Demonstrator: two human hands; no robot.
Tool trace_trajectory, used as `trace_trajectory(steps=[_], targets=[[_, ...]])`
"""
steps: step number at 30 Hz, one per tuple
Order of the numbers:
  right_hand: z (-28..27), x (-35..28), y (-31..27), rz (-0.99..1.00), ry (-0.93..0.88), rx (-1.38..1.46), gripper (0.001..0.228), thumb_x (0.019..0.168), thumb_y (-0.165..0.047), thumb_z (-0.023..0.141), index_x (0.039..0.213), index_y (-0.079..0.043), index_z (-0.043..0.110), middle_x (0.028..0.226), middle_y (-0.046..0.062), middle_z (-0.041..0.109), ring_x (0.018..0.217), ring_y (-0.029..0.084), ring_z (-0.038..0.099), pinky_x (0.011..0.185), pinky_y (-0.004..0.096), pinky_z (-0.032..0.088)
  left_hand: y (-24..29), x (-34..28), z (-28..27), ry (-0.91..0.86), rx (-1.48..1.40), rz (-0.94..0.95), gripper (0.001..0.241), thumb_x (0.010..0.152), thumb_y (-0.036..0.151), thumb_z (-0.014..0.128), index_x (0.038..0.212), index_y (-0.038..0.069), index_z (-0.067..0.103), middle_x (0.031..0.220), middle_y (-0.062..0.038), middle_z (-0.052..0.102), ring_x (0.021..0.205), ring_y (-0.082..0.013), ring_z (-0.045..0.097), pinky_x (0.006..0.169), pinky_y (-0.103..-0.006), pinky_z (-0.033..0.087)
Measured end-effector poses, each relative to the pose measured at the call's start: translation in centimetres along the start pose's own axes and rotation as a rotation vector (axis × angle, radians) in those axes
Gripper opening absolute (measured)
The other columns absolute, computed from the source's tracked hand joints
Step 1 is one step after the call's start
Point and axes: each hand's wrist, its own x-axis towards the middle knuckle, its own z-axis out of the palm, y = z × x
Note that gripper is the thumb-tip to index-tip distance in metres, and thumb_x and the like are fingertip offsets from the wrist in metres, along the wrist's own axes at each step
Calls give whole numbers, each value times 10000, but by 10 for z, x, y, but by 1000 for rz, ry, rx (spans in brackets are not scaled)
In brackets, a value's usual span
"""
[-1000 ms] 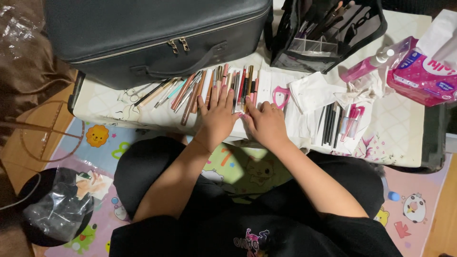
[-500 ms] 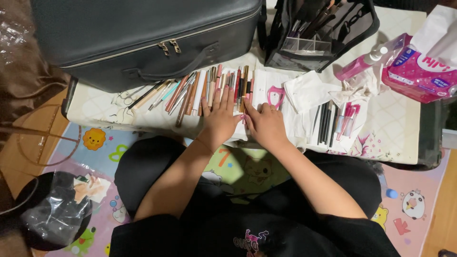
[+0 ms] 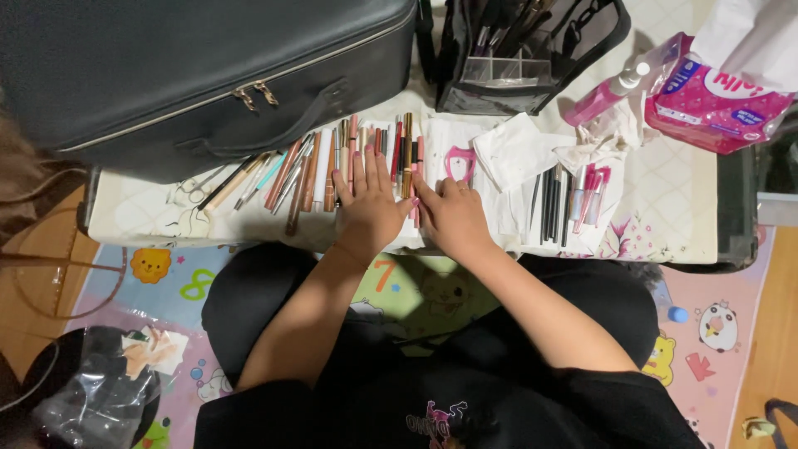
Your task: The person wipes the inside of a black makeup bag with a tissue, then picks up makeup brushes from a white cloth on the floor and places them into the bag. The person continues to organize and pack the brushes into the bag's compartments.
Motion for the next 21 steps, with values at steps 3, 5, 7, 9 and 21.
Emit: trace_trajectory(steps=[3, 5, 7, 9, 21], targets=[[-1, -1, 4, -11, -6, 24, 504, 930, -257, 610, 1432, -217, 627, 939, 146, 632, 893, 384, 650, 752, 460, 494, 11, -7, -12, 35, 23, -9, 929, 1029, 627, 386, 1636, 37, 3, 1722, -169, -78, 1581, -336, -106, 1180, -685, -168], [-10, 0, 11, -20, 0, 37, 533, 902, -235, 638, 1434, -205, 624, 958, 153, 640, 903, 393, 656, 755, 474, 508, 21, -14, -28, 52, -1, 19, 925, 1032, 597, 414, 1634, 27, 5, 1717, -184, -85, 1578, -350, -112, 1174, -696, -162], [-20, -3, 30, -27, 8, 49, 563, 875, -213, 667, 1435, -193, 621, 976, 160, 649, 912, 401, 661, 759, 487, 523, 32, -17, -39, 69, -22, 49, 921, 1036, 566, 443, 1633, 16, 7, 1713, -199, -91, 1575, -364, -118, 1168, -707, -155], [-32, -11, 61, 95, -39, 58, 533, 790, -198, 752, 1319, -202, 680, 1085, 117, 642, 985, 372, 671, 776, 461, 555, 42, -15, -45, 61, -124, 181, 867, 1054, 434, 505, 1639, 29, 10, 1715, -197, -80, 1586, -360, -67, 1217, -700, -52], [-111, -59, 234, 670, -224, 167, 243, 867, -162, 698, 1087, -84, 766, 870, 170, 776, 711, 299, 760, 718, 444, 585, 127, -5, 15, 393, -308, 803, 280, 1004, 250, 513, 1225, 249, 685, 1191, 57, 684, 1053, -178, 710, 855, -353, 567]])
